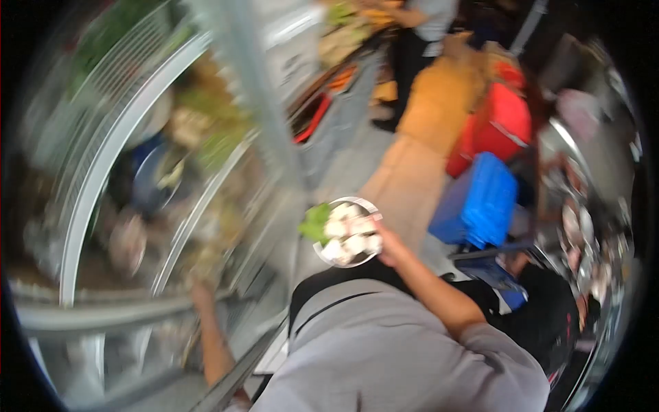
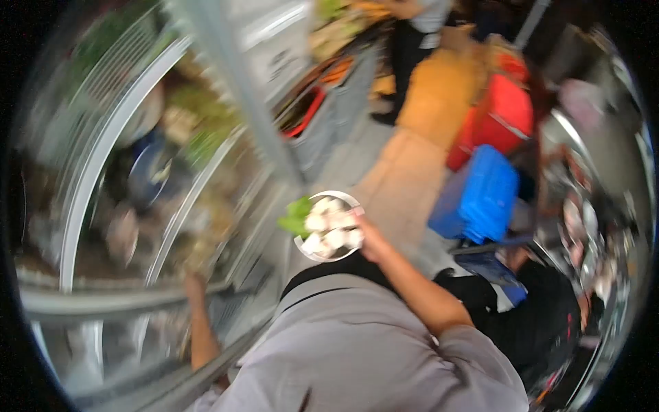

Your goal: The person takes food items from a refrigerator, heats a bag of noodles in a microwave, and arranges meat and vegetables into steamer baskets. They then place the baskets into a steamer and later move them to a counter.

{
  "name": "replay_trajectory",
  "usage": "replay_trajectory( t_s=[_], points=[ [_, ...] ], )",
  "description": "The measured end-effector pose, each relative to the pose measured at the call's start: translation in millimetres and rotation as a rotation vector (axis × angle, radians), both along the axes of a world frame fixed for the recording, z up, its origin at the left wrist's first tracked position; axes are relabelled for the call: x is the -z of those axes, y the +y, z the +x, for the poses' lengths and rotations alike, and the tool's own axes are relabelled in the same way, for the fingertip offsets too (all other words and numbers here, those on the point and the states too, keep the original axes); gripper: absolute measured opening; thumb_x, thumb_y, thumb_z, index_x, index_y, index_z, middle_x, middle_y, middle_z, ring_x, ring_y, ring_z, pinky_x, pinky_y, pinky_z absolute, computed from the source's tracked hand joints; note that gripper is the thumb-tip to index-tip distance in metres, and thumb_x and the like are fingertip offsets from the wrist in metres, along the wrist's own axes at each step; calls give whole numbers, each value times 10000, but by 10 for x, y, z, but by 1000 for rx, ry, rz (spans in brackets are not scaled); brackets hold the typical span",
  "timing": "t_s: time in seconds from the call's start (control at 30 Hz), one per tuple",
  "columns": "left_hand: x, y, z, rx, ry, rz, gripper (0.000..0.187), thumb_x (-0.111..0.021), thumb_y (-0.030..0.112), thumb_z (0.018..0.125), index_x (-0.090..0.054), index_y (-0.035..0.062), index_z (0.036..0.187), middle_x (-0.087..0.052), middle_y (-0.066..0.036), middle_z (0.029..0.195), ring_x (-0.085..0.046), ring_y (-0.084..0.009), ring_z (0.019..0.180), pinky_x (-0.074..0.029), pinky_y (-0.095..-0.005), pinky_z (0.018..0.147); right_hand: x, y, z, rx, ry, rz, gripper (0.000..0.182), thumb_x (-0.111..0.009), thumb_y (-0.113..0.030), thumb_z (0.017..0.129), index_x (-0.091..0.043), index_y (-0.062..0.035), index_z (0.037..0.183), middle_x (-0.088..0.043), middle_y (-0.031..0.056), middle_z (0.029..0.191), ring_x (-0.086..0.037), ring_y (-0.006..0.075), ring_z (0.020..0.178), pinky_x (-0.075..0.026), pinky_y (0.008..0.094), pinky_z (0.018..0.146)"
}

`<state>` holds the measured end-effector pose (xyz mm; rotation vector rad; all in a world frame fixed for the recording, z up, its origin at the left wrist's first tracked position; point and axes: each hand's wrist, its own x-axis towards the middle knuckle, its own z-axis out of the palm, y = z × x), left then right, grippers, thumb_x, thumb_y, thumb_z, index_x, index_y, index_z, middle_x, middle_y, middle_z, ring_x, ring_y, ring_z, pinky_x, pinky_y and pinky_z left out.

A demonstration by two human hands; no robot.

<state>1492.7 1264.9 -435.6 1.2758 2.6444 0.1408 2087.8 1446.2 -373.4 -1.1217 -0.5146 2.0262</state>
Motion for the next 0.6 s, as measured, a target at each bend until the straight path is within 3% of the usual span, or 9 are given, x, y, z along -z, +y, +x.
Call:
replay_trajectory(
  t_s=[0.03, 0.07, 0.1, 0.17, 0.2, 0.27, 0.37, 0.47, 0.6],
  points=[
    [597, -8, -371, -33, 29, 208, 513, -571, 119, 930, -492, -8, 1420, -655, -277, 1105, -631, -405, 1016, -482, -530, 859, -45, 33, 23, -3, -25, -1, 545, -453, -481, 1071, -541, -57, 1400, -623, 99, 1373, -613, 230, 1233, -481, 405, 1081],
    [689, 149, -391, 211, 277, 416, 446, -574, 105, 930, -550, -35, 1353, -639, -299, 1143, -624, -438, 1031, -491, -514, 886, -326, 36, 74, -19, -59, 3, 565, -449, -499, 1069, -529, -55, 1410, -616, 98, 1382, -608, 223, 1241, -472, 398, 1091],
    [600, 133, -457, 106, 181, 139, 415, -523, 106, 946, -572, -43, 1331, -597, -300, 1290, -559, -465, 1187, -448, -505, 1004, -288, 7, 99, -46, -37, 38, 598, -432, -540, 1063, -555, -52, 1387, -625, 111, 1372, -605, 229, 1244, -468, 407, 1082],
    [479, 215, -349, 252, 103, 457, 388, -518, 75, 930, -602, -44, 1290, -611, -302, 1252, -552, -472, 1207, -449, -494, 1020, -512, -43, 153, -34, -82, 47, 603, -433, -554, 1060, -554, -65, 1390, -631, 103, 1361, -619, 214, 1222, -502, 394, 1039],
    [507, 154, -400, 265, 93, 474, 388, -518, 75, 930, -602, -44, 1290, -611, -302, 1252, -552, -472, 1207, -449, -494, 1020, -510, -86, 154, -46, -65, 52, 608, -431, -561, 1058, -550, -69, 1394, -633, 100, 1357, -625, 211, 1211, -514, 390, 1023],
    [584, 206, -581, 176, 97, 242, 409, -620, 93, 903, -595, -52, 1284, -607, -320, 1233, -569, -478, 1156, -455, -499, 999, -585, -121, 178, -3, -95, 67, 618, -429, -572, 1055, -545, -73, 1400, -634, 99, 1354, -628, 213, 1208, -518, 390, 1016],
    [648, 80, -546, 216, 30, 485, 470, -662, 124, 887, -564, -53, 1312, -592, -322, 1252, -562, -476, 1173, -460, -490, 997, -631, -179, 156, 9, -105, 68, 635, -423, -588, 1051, -535, -77, 1410, -635, 97, 1352, -631, 214, 1205, -525, 394, 1004],
    [-27, 245, -98, 19, -51, 121, 409, -629, 110, 897, -590, -45, 1274, -621, -275, 1224, -582, -426, 1174, -458, -476, 1007, -557, -159, 123, 7, -87, 87, 644, -418, -596, 1049, -527, -79, 1417, -633, 95, 1355, -628, 211, 1209, -526, 398, 1002],
    [317, 123, -384, 126, 111, 186, 442, -666, 158, 889, -584, -44, 1272, -625, -255, 1241, -593, -417, 1158, -475, -481, 984, -499, -218, 61, 14, -88, 70, 640, -427, -589, 1049, -520, -77, 1422, -622, 93, 1371, -619, 209, 1223, -523, 389, 1011]
  ],
)
